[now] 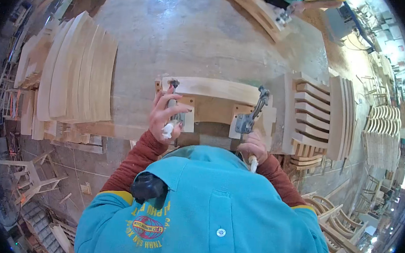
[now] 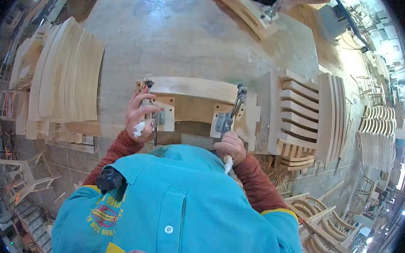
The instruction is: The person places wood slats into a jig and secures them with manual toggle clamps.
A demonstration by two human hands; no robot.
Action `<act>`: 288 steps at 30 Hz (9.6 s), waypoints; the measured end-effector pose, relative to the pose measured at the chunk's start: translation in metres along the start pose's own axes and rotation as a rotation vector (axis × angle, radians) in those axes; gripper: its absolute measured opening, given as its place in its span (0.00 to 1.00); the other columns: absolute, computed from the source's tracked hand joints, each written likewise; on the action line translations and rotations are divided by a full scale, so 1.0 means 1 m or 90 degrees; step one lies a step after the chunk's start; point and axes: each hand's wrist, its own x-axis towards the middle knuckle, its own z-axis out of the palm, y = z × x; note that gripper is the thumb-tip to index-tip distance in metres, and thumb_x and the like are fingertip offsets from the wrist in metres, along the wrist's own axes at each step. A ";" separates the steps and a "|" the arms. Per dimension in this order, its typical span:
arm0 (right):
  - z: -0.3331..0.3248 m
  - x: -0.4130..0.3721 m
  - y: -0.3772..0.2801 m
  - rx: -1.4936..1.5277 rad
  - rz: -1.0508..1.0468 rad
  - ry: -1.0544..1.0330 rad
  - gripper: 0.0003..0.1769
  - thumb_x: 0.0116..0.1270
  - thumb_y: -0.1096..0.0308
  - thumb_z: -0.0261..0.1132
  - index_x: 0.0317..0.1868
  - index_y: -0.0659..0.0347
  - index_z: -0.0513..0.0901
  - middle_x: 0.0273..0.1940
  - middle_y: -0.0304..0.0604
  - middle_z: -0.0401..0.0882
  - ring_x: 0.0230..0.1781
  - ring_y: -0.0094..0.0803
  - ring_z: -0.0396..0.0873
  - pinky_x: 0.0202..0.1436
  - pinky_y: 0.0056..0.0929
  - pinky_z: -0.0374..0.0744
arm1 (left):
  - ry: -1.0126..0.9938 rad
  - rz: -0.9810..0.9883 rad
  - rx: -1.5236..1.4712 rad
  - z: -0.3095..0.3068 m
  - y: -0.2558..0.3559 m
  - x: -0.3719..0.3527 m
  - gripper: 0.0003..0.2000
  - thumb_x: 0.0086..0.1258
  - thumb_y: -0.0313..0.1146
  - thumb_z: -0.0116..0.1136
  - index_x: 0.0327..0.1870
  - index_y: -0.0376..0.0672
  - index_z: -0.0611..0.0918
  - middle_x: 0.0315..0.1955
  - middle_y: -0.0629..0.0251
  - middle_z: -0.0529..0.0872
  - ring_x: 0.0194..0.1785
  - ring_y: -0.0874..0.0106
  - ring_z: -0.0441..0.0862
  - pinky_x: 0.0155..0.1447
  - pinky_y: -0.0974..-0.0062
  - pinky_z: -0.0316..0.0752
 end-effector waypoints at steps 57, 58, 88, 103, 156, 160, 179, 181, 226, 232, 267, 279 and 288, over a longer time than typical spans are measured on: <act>-0.207 0.025 0.073 -0.609 0.686 0.131 0.52 0.49 0.44 0.68 0.72 0.47 0.54 0.52 0.58 0.72 0.54 0.50 0.70 0.61 0.40 0.66 | -0.094 0.003 -0.072 0.000 0.002 -0.002 0.22 0.57 0.53 0.54 0.37 0.42 0.84 0.51 0.50 0.72 0.67 0.47 0.61 0.68 0.50 0.54; -0.213 0.003 0.087 -0.623 0.741 0.139 0.52 0.49 0.43 0.68 0.72 0.47 0.53 0.54 0.59 0.71 0.57 0.52 0.68 0.63 0.42 0.64 | -0.075 0.009 -0.071 0.002 -0.001 -0.005 0.21 0.55 0.51 0.56 0.37 0.43 0.84 0.51 0.51 0.72 0.66 0.47 0.61 0.68 0.50 0.54; 0.045 0.158 0.143 -0.525 0.544 -0.676 0.17 0.56 0.58 0.64 0.36 0.65 0.82 0.34 0.47 0.83 0.29 0.33 0.81 0.34 0.33 0.79 | 0.016 0.013 -0.136 0.002 -0.003 -0.005 0.15 0.43 0.33 0.57 0.35 0.44 0.83 0.47 0.53 0.72 0.64 0.47 0.65 0.65 0.55 0.62; -0.198 0.050 -0.056 0.466 0.659 -0.248 0.12 0.59 0.70 0.62 0.43 0.65 0.79 0.32 0.42 0.82 0.27 0.27 0.80 0.29 0.23 0.78 | -0.071 0.029 -0.104 0.008 -0.006 -0.004 0.26 0.59 0.58 0.49 0.36 0.41 0.83 0.49 0.52 0.72 0.65 0.48 0.62 0.68 0.48 0.53; -0.115 0.057 -0.077 -0.096 0.464 0.087 0.34 0.55 0.65 0.67 0.65 0.53 0.68 0.41 0.44 0.79 0.39 0.37 0.78 0.44 0.33 0.75 | -0.722 -0.070 -0.077 0.052 -0.005 0.256 0.27 0.68 0.53 0.51 0.59 0.40 0.74 0.48 0.66 0.81 0.51 0.76 0.74 0.58 0.76 0.67; -0.058 0.019 -0.090 0.082 0.626 -0.071 0.31 0.63 0.57 0.62 0.64 0.55 0.67 0.24 0.45 0.75 0.24 0.37 0.75 0.31 0.31 0.74 | -0.698 -0.114 -0.023 0.084 -0.066 0.250 0.27 0.68 0.53 0.50 0.58 0.40 0.74 0.49 0.64 0.80 0.53 0.73 0.73 0.61 0.73 0.65; -0.011 0.021 -0.077 0.164 0.786 0.028 0.12 0.65 0.72 0.53 0.49 0.57 0.72 0.33 0.52 0.79 0.30 0.47 0.80 0.34 0.35 0.76 | -1.017 -0.220 -0.122 0.175 -0.180 0.139 0.35 0.64 0.63 0.48 0.64 0.44 0.69 0.58 0.58 0.75 0.61 0.67 0.68 0.65 0.67 0.60; -0.013 0.020 -0.075 0.194 0.814 0.004 0.14 0.66 0.72 0.53 0.52 0.57 0.69 0.31 0.51 0.78 0.28 0.44 0.80 0.34 0.34 0.75 | -1.018 -0.228 -0.130 0.166 -0.179 0.139 0.34 0.65 0.61 0.49 0.64 0.42 0.69 0.58 0.59 0.75 0.60 0.68 0.68 0.65 0.68 0.60; 0.070 -0.032 0.014 0.399 0.843 0.291 0.16 0.62 0.71 0.63 0.47 0.60 0.67 0.26 0.37 0.72 0.17 0.24 0.72 0.19 0.28 0.77 | -0.252 -0.842 -0.637 -0.026 0.037 -0.034 0.26 0.72 0.44 0.41 0.69 0.55 0.52 0.35 0.62 0.78 0.26 0.73 0.75 0.25 0.73 0.74; 0.073 -0.053 0.029 0.336 0.786 0.231 0.15 0.63 0.71 0.62 0.47 0.58 0.66 0.26 0.39 0.72 0.17 0.27 0.72 0.18 0.30 0.75 | -0.182 -0.543 -0.386 0.017 0.006 -0.108 0.38 0.64 0.30 0.49 0.71 0.42 0.42 0.61 0.52 0.60 0.49 0.68 0.71 0.53 0.73 0.69; -0.012 0.148 0.150 0.147 0.659 -0.048 0.33 0.64 0.62 0.58 0.68 0.57 0.58 0.53 0.62 0.73 0.52 0.51 0.75 0.54 0.36 0.73 | 0.263 -0.846 -0.252 0.110 -0.043 -0.002 0.30 0.57 0.24 0.62 0.61 0.32 0.65 0.41 0.62 0.81 0.36 0.74 0.78 0.41 0.76 0.74; -0.139 0.191 0.334 -0.164 0.545 -0.019 0.25 0.69 0.64 0.48 0.66 0.45 0.61 0.39 0.61 0.80 0.38 0.56 0.80 0.42 0.47 0.76 | 0.041 -0.553 -0.394 0.247 -0.140 0.146 0.26 0.59 0.33 0.64 0.56 0.29 0.72 0.45 0.55 0.81 0.47 0.69 0.79 0.51 0.71 0.72; -0.294 0.090 0.444 -0.271 0.737 0.170 0.24 0.72 0.56 0.40 0.66 0.53 0.64 0.57 0.61 0.70 0.59 0.53 0.70 0.64 0.42 0.65 | -0.131 -0.590 -0.361 0.153 -0.058 0.082 0.38 0.64 0.24 0.56 0.73 0.44 0.48 0.66 0.45 0.60 0.71 0.58 0.56 0.70 0.64 0.56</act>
